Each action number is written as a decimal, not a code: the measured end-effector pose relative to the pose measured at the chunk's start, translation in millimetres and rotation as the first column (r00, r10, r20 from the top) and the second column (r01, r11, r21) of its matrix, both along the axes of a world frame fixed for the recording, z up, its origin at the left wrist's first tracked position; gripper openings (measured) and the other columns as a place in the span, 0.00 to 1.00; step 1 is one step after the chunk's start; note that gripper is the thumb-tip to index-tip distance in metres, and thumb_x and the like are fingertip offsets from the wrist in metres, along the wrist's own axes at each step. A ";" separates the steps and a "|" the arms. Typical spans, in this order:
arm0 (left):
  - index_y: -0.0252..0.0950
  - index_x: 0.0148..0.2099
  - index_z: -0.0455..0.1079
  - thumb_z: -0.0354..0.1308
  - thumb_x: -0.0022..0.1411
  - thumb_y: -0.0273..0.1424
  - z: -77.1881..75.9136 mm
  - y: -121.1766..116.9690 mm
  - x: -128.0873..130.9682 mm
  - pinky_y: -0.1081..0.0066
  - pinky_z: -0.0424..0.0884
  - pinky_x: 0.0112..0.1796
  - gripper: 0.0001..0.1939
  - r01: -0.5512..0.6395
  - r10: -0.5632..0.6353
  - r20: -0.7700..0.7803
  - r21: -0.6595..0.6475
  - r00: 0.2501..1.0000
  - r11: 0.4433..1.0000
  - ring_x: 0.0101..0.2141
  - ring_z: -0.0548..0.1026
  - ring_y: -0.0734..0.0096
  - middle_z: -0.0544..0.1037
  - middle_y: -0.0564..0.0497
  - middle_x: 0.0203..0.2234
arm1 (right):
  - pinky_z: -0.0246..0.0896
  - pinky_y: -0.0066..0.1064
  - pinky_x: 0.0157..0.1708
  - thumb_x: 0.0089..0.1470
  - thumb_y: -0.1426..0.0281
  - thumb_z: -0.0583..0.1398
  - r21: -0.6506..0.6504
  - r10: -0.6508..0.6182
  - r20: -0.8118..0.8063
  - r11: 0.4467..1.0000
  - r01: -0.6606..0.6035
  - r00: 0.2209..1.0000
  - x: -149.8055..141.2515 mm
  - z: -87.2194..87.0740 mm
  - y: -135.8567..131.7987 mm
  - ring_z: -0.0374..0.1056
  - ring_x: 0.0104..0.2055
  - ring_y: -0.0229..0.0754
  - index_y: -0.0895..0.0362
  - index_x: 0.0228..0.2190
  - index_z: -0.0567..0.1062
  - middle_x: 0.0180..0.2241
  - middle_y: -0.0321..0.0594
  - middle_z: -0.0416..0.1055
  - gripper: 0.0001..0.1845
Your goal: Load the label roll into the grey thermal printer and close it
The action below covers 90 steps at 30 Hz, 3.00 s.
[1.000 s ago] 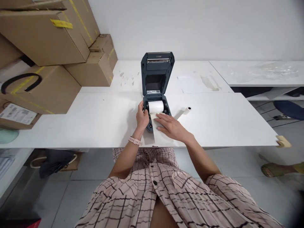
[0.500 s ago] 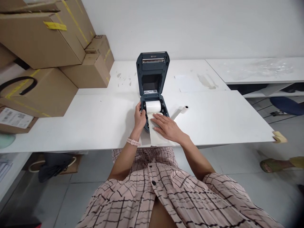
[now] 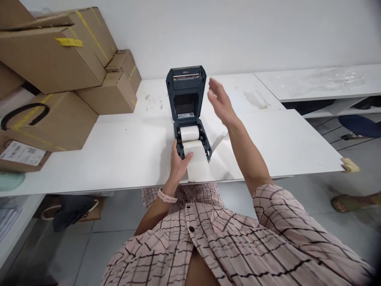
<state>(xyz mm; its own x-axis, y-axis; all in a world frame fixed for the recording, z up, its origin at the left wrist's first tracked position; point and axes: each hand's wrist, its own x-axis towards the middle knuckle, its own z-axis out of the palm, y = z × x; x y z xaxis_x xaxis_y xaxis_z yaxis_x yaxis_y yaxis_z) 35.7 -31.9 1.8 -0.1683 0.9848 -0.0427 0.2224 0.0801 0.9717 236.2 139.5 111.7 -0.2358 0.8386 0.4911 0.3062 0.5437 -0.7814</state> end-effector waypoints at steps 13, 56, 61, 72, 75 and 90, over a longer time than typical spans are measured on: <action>0.49 0.77 0.40 0.58 0.63 0.58 -2.8 -8.8 -8.3 0.57 0.65 0.66 0.50 -0.091 0.087 0.057 0.062 0.995 0.994 0.73 0.54 0.49 0.46 0.41 0.77 | 0.57 0.44 0.68 0.64 0.35 0.44 -0.011 -0.029 -0.211 1.000 0.027 0.977 -24.6 8.3 -25.9 0.66 0.64 0.49 0.49 0.53 0.74 0.57 0.38 0.73 0.39; 0.36 0.31 0.68 0.70 0.50 0.55 -3.5 -57.7 25.3 0.74 0.57 0.23 0.27 0.083 0.025 0.411 -0.243 0.911 0.966 0.20 0.60 0.80 0.65 0.58 0.20 | 0.47 0.56 0.74 0.68 0.55 0.57 0.013 0.020 -0.223 1.000 -0.018 0.975 -22.2 -105.2 -122.5 0.53 0.75 0.47 0.43 0.49 0.77 0.59 0.36 0.75 0.14; 0.37 0.29 0.67 0.70 0.49 0.56 -3.7 -57.7 22.5 0.74 0.56 0.22 0.28 0.085 0.001 0.364 -0.220 0.932 0.972 0.19 0.60 0.80 0.65 0.59 0.17 | 0.55 0.54 0.70 0.69 0.58 0.56 0.042 -0.026 -0.165 0.999 0.033 0.986 -20.8 -96.6 -126.9 0.58 0.72 0.48 0.44 0.52 0.75 0.52 0.39 0.80 0.14; 0.41 0.54 0.73 0.57 0.68 0.48 -2.8 -38.5 -18.4 0.65 0.75 0.47 0.20 -0.265 0.257 0.069 0.159 0.964 0.951 0.51 0.77 0.62 0.78 0.44 0.53 | 0.41 0.58 0.73 0.68 0.58 0.55 0.248 -0.065 0.394 0.968 -0.038 0.917 -30.8 -66.2 -139.8 0.74 0.56 0.54 0.47 0.51 0.74 0.44 0.41 0.81 0.15; 0.42 0.65 0.66 0.56 0.68 0.50 1.3 -24.8 -9.9 0.58 0.69 0.61 0.30 -0.186 0.167 0.108 0.205 0.980 0.961 0.65 0.68 0.55 0.69 0.41 0.66 | 0.46 0.58 0.72 0.67 0.57 0.57 0.224 -0.072 0.315 0.975 -0.001 0.946 -30.7 -65.9 -145.3 0.75 0.51 0.52 0.47 0.51 0.73 0.42 0.40 0.80 0.15; 0.42 0.74 0.57 0.48 0.71 0.54 -15.6 -29.0 2.6 0.57 0.51 0.72 0.36 -0.142 0.120 0.106 0.234 0.987 0.962 0.75 0.50 0.58 0.54 0.46 0.75 | 0.57 0.53 0.70 0.66 0.49 0.56 -0.252 -0.226 -0.317 0.956 0.148 0.921 -23.6 -116.3 -169.1 0.60 0.71 0.52 0.46 0.62 0.70 0.68 0.44 0.65 0.28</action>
